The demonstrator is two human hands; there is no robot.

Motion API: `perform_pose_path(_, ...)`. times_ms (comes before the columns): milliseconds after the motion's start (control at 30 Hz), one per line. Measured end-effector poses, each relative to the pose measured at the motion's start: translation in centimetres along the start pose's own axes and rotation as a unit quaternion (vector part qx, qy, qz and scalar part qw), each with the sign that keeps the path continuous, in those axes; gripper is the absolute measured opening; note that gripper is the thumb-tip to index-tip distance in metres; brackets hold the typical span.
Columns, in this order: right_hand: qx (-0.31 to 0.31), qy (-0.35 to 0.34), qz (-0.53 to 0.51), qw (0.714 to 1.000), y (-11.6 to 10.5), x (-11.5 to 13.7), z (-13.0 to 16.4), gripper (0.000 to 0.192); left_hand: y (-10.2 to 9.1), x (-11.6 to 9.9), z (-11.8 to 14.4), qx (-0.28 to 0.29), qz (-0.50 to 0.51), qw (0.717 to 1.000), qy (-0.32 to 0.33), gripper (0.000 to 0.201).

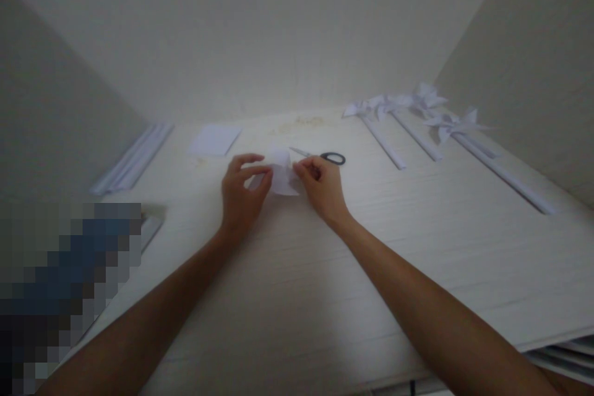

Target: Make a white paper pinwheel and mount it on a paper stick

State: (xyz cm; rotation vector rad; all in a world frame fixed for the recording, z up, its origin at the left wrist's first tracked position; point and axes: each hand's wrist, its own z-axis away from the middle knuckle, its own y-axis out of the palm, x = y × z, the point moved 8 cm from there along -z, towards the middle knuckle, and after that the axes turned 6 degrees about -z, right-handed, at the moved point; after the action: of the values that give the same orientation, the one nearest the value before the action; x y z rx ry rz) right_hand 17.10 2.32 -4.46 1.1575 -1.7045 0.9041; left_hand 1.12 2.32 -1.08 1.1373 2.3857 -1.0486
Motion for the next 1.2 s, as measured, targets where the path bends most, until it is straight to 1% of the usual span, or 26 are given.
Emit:
perform_pose_path(200, -0.003, 0.0, -0.017, 1.0, -0.1, -0.1, -0.1, 0.015, 0.2, -0.3, 0.2, 0.007, 0.0, 1.0, 0.015, 0.009)
perform_pose_path(367, -0.006, 0.003, -0.015, 1.0, -0.2, -0.5, -0.3, 0.014, 0.5, -0.6, 0.3, 0.027, -0.017, 0.999, 0.034, 0.008)
perform_pose_path(500, 0.016, -0.004, -0.008, 1.0, 0.1, -0.5, -0.3, 0.015, 0.5, -0.9, 0.5, 0.031, -0.033, 0.998, 0.05, 0.007)
perform_pose_path(633, 0.037, 0.001, -0.001, 0.999, 0.4, -0.6, -0.3, 0.014, 0.5, -0.8, 0.5, 0.028, -0.036, 0.998, 0.049, 0.007)
perform_pose_path(933, 0.053, 0.001, -0.007, 0.999, 0.5, -1.0, -0.5, 0.017, 0.9, -0.7, 0.3, 0.044, -0.008, 0.998, 0.047, 0.007)
perform_pose_path(1200, 0.036, -0.003, -0.009, 0.999, 0.3, -0.4, -0.5, 0.018, 1.5, -0.8, 0.3, 0.078, 0.038, 0.995, 0.048, 0.007)
